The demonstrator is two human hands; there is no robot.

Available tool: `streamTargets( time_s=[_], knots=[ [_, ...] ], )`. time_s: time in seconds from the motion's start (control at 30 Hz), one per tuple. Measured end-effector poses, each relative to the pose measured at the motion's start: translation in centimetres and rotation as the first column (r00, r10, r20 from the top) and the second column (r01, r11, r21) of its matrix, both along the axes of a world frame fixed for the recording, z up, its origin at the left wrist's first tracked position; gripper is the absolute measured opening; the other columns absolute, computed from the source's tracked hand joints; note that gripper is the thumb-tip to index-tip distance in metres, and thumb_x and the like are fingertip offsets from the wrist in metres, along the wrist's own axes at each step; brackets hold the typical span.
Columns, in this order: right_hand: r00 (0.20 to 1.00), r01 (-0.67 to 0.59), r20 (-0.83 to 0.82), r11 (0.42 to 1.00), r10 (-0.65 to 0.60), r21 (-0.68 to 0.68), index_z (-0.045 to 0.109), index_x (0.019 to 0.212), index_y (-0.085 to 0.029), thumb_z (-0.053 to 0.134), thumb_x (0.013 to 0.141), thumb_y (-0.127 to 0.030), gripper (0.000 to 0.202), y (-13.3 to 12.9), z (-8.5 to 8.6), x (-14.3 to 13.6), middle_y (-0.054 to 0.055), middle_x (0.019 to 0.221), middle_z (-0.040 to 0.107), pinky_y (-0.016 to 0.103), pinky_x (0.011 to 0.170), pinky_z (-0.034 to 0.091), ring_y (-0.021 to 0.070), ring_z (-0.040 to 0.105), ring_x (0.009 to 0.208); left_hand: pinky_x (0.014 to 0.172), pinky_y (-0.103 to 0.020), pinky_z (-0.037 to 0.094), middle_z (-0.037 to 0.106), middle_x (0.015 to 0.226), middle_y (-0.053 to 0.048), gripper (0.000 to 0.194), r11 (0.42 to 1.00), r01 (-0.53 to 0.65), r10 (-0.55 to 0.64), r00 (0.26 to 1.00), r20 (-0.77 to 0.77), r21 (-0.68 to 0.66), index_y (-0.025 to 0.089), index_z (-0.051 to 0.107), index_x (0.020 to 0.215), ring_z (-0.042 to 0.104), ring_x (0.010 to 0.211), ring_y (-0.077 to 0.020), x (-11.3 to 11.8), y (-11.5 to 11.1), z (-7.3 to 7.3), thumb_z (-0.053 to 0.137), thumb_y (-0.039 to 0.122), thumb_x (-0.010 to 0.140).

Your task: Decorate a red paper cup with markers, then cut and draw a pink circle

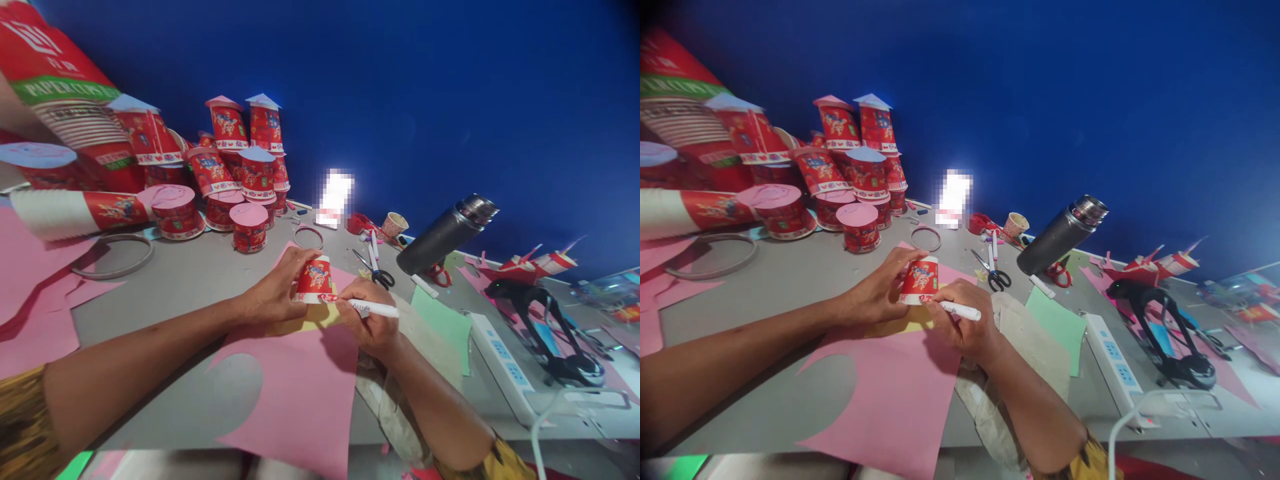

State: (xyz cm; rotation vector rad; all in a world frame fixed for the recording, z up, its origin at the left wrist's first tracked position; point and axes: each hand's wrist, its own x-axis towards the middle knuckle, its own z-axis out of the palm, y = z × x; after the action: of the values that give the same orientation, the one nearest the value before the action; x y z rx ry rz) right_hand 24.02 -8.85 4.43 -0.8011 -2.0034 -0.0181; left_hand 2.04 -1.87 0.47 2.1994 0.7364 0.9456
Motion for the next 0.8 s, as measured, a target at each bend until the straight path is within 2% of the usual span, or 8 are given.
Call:
streamTargets(
  time_s=[0.23,0.47,0.8],
  knots=[
    [0.998,0.063,-0.005,0.998,-0.063,-0.025,0.063,0.086,-0.022,0.060,0.100,-0.017,0.015,-0.18,0.31,0.29,0.001,0.071,0.070,0.028,0.059,0.048,0.0159,0.065,0.062,0.118,-0.060,0.044,0.048,0.141,-0.015,0.082,0.998,0.009,-0.009,1.000,0.006,0.058,0.025,0.037,0.153,0.050,0.137,-0.0360,-0.07,0.20,-0.28,0.075,0.031,0.081],
    [0.999,0.036,-0.001,0.999,-0.036,0.002,0.063,0.086,-0.022,0.060,0.099,-0.017,0.014,-0.07,0.17,0.06,0.000,0.070,0.069,0.028,0.060,0.049,0.0156,0.064,0.061,0.119,-0.060,0.043,0.049,0.141,-0.014,0.082,0.999,-0.001,0.001,1.000,0.011,0.050,0.025,0.039,0.153,0.050,0.138,-0.0362,0.06,0.13,-0.11,0.077,0.034,0.081],
    [0.998,0.064,0.014,0.998,-0.064,-0.022,0.063,0.083,-0.022,0.058,0.100,-0.019,0.017,-0.05,0.12,0.21,0.000,0.068,0.069,0.028,0.058,0.048,0.0154,0.064,0.059,0.118,-0.059,0.044,0.050,0.141,-0.014,0.083,0.999,0.006,-0.006,1.000,0.013,0.050,0.024,0.039,0.153,0.051,0.137,-0.0355,0.02,0.20,-0.23,0.077,0.033,0.080]
  ],
)
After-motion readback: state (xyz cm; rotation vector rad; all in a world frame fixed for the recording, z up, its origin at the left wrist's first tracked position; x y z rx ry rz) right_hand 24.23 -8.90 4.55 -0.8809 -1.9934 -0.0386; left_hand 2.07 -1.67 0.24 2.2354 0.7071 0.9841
